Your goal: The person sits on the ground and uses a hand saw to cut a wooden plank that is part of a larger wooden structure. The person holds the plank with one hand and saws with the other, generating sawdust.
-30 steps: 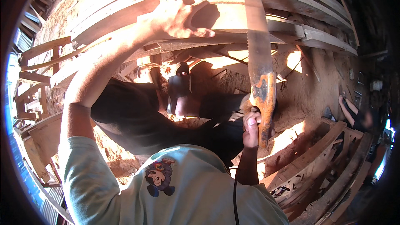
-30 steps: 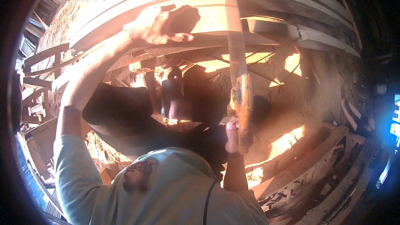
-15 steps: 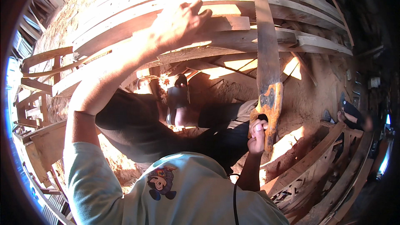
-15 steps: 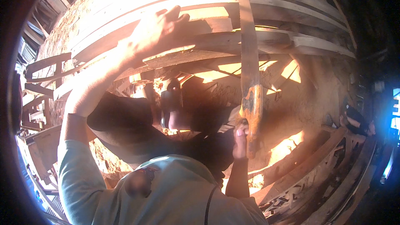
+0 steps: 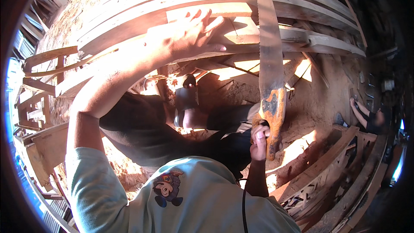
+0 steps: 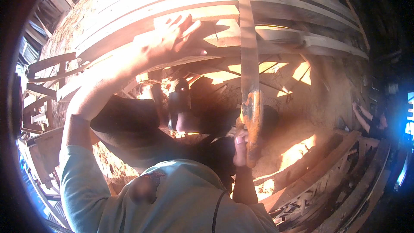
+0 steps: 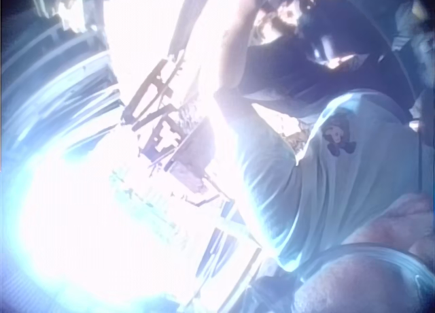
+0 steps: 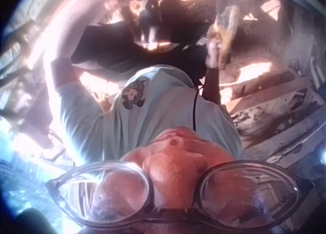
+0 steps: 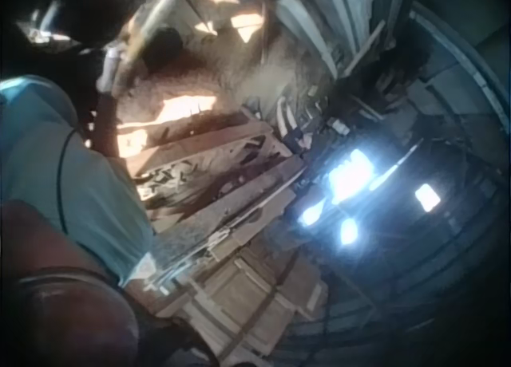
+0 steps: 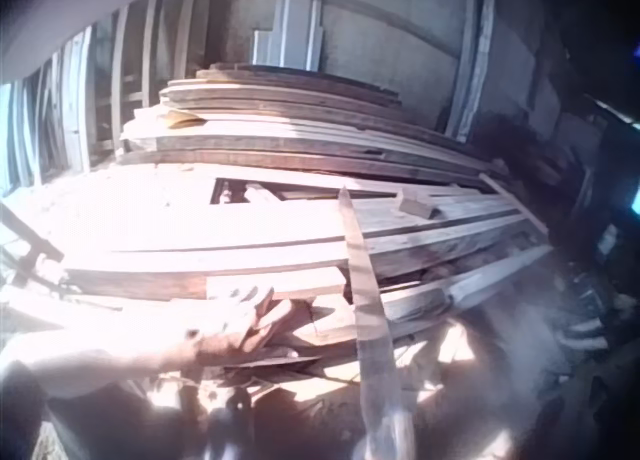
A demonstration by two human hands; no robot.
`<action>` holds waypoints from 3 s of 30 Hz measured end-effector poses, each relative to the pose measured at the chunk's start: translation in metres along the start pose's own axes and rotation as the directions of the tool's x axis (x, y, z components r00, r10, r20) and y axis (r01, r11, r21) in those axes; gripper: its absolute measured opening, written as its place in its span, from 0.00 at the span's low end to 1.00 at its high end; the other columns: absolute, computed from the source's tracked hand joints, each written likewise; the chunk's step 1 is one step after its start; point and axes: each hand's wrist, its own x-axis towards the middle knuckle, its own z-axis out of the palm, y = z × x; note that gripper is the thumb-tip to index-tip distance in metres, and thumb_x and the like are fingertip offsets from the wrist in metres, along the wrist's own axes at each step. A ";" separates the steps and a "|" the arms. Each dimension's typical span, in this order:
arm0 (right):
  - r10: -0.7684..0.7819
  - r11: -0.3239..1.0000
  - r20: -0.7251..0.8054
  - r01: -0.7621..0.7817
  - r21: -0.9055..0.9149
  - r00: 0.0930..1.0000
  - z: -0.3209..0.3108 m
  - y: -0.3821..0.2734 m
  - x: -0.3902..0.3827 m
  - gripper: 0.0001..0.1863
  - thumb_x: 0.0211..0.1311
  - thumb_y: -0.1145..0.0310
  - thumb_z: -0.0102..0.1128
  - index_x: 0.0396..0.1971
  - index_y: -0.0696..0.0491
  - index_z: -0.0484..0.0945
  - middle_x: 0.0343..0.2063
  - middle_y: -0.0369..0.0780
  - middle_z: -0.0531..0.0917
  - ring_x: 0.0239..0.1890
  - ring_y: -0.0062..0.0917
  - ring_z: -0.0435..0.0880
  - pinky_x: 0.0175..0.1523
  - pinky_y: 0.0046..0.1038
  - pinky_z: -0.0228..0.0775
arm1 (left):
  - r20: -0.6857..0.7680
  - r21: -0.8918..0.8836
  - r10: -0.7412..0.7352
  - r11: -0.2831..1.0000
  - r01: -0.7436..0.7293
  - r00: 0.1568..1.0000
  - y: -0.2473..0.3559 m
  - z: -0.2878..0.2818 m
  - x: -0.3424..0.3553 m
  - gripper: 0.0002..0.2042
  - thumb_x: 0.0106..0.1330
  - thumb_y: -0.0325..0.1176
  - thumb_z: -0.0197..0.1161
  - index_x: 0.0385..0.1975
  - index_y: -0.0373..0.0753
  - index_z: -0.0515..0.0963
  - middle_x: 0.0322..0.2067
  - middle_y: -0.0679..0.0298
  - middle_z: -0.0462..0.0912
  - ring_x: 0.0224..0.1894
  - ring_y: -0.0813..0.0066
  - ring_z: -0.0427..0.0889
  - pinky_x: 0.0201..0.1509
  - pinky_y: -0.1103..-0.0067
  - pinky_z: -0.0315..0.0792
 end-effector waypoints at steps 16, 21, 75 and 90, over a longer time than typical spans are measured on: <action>-0.396 0.593 0.342 0.521 -0.614 0.852 0.006 0.006 0.018 0.19 0.57 0.90 0.65 0.46 0.54 0.79 0.33 0.42 0.80 0.29 0.31 0.80 0.30 0.28 0.70 | -0.262 0.490 0.333 0.855 -0.172 0.906 -0.040 0.039 -0.007 0.53 0.60 0.71 0.60 0.71 0.28 0.59 0.56 0.33 0.76 0.39 0.47 0.85 0.41 0.59 0.80; -0.123 0.765 0.212 0.229 -0.602 0.969 0.000 -0.012 -0.001 0.09 0.62 0.85 0.64 0.41 0.59 0.81 0.32 0.44 0.81 0.28 0.32 0.82 0.31 0.27 0.74 | -0.211 -0.195 -0.038 0.981 -0.004 0.977 -0.029 0.048 0.000 0.51 0.59 0.72 0.64 0.65 0.27 0.65 0.44 0.38 0.81 0.34 0.48 0.84 0.32 0.63 0.79; -0.362 0.479 0.391 0.529 -0.701 0.846 0.045 -0.007 0.048 0.14 0.58 0.84 0.68 0.39 0.57 0.72 0.33 0.40 0.78 0.31 0.24 0.77 0.42 0.33 0.74 | 0.157 -0.036 -0.258 0.963 0.267 0.953 -0.012 0.004 0.011 0.50 0.58 0.75 0.61 0.63 0.30 0.69 0.46 0.42 0.85 0.45 0.50 0.87 0.45 0.60 0.83; -0.343 0.485 0.363 0.494 -0.721 0.866 0.018 0.006 0.027 0.06 0.64 0.76 0.63 0.39 0.59 0.79 0.29 0.42 0.82 0.27 0.27 0.80 0.32 0.27 0.71 | 0.140 0.031 -0.282 0.959 0.281 0.949 -0.005 0.014 0.009 0.55 0.57 0.77 0.61 0.73 0.36 0.59 0.51 0.38 0.82 0.47 0.39 0.85 0.51 0.55 0.81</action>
